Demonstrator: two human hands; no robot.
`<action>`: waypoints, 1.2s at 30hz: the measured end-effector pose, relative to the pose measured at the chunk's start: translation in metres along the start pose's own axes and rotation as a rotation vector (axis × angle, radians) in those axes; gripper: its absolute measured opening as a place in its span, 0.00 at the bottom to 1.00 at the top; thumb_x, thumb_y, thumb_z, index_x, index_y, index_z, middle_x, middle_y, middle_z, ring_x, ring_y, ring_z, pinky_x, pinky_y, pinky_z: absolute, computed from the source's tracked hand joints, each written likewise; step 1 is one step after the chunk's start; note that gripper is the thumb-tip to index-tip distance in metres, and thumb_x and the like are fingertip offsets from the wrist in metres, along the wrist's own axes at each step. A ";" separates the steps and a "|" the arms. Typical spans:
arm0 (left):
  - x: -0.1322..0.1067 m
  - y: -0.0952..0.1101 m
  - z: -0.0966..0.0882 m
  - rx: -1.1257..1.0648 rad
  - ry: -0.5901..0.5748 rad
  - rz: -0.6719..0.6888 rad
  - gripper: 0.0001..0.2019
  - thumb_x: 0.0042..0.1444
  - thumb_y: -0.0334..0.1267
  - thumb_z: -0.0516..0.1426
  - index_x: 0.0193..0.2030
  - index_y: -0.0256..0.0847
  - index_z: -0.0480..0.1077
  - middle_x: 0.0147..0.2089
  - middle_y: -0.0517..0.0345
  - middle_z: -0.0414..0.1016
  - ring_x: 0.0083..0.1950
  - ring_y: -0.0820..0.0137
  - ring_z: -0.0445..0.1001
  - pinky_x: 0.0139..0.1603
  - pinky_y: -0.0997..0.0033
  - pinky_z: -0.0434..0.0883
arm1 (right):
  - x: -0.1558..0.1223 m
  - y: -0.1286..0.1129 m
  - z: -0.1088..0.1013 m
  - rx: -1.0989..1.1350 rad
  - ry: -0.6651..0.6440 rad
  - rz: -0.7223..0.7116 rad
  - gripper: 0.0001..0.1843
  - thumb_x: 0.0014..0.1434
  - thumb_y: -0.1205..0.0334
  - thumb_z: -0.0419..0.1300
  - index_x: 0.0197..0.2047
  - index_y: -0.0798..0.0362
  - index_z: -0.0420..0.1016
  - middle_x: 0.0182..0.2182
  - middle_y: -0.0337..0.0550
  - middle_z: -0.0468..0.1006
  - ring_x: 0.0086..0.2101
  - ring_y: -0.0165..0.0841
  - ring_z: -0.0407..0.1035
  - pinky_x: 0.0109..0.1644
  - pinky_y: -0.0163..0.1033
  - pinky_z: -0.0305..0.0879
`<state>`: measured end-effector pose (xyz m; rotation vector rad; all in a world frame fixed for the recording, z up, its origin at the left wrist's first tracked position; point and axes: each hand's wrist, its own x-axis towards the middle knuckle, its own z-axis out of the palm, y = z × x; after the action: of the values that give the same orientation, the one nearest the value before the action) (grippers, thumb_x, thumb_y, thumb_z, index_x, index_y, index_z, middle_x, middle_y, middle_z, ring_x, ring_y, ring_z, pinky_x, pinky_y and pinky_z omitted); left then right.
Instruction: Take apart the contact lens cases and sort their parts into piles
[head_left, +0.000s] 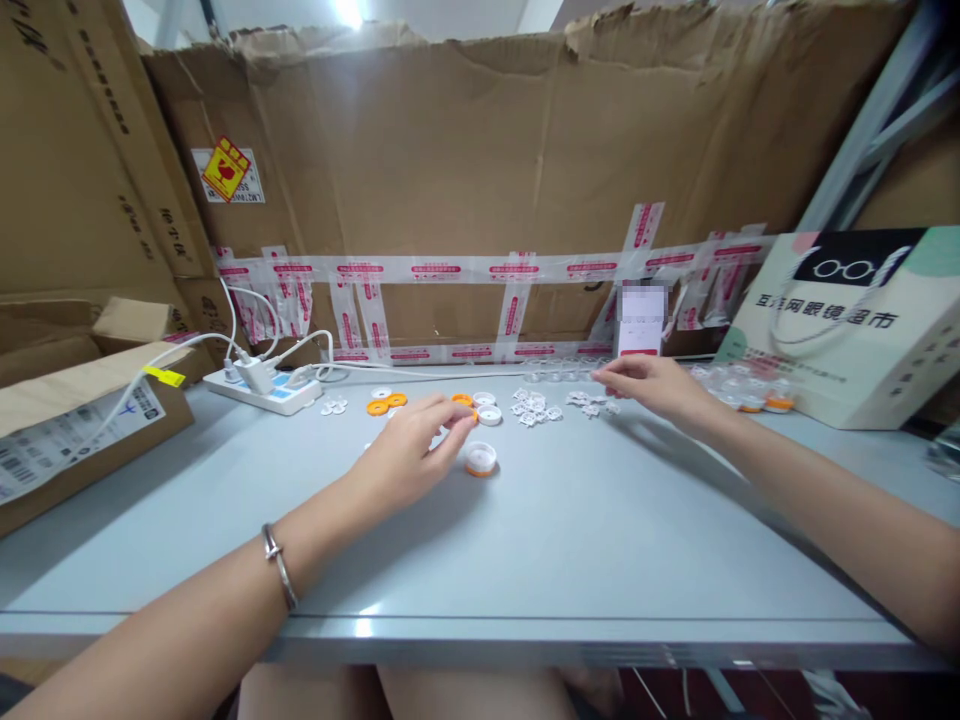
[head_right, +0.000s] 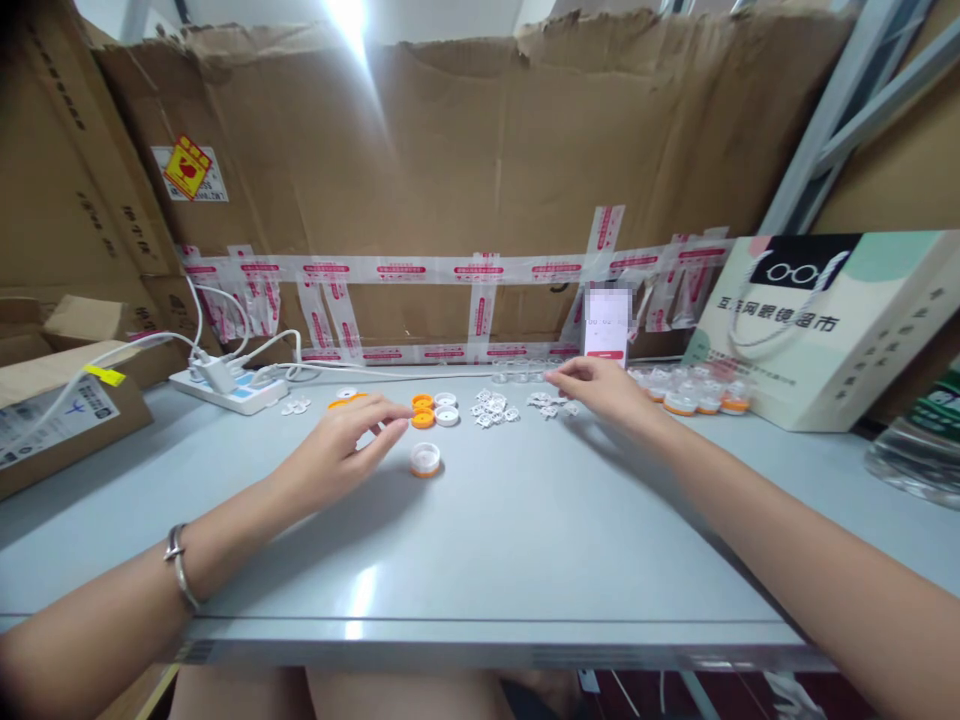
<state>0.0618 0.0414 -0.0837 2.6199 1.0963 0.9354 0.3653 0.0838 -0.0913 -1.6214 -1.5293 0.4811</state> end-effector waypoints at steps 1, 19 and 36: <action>-0.001 -0.002 0.001 -0.017 -0.046 -0.044 0.11 0.57 0.41 0.50 0.40 0.39 0.69 0.39 0.54 0.71 0.39 0.69 0.68 0.37 0.70 0.65 | -0.008 -0.012 0.005 0.027 -0.067 -0.039 0.17 0.45 0.47 0.60 0.28 0.54 0.71 0.24 0.41 0.73 0.27 0.30 0.66 0.33 0.36 0.62; -0.001 -0.022 0.020 -0.153 -0.242 -0.191 0.18 0.42 0.52 0.59 0.34 0.40 0.69 0.34 0.58 0.70 0.35 0.70 0.66 0.32 0.74 0.63 | -0.060 -0.066 0.092 0.111 -0.612 -0.257 0.19 0.42 0.51 0.64 0.32 0.54 0.67 0.23 0.33 0.63 0.25 0.26 0.57 0.27 0.32 0.53; 0.001 -0.021 0.021 -0.318 -0.336 -0.236 0.16 0.40 0.47 0.62 0.32 0.39 0.69 0.29 0.62 0.68 0.30 0.73 0.64 0.28 0.76 0.59 | -0.065 -0.061 0.097 0.204 -0.551 -0.215 0.18 0.39 0.51 0.65 0.30 0.55 0.70 0.22 0.34 0.66 0.24 0.25 0.59 0.26 0.32 0.55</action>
<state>0.0624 0.0596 -0.1076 2.2259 1.0415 0.5417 0.2419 0.0459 -0.1170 -1.2011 -1.9532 0.9862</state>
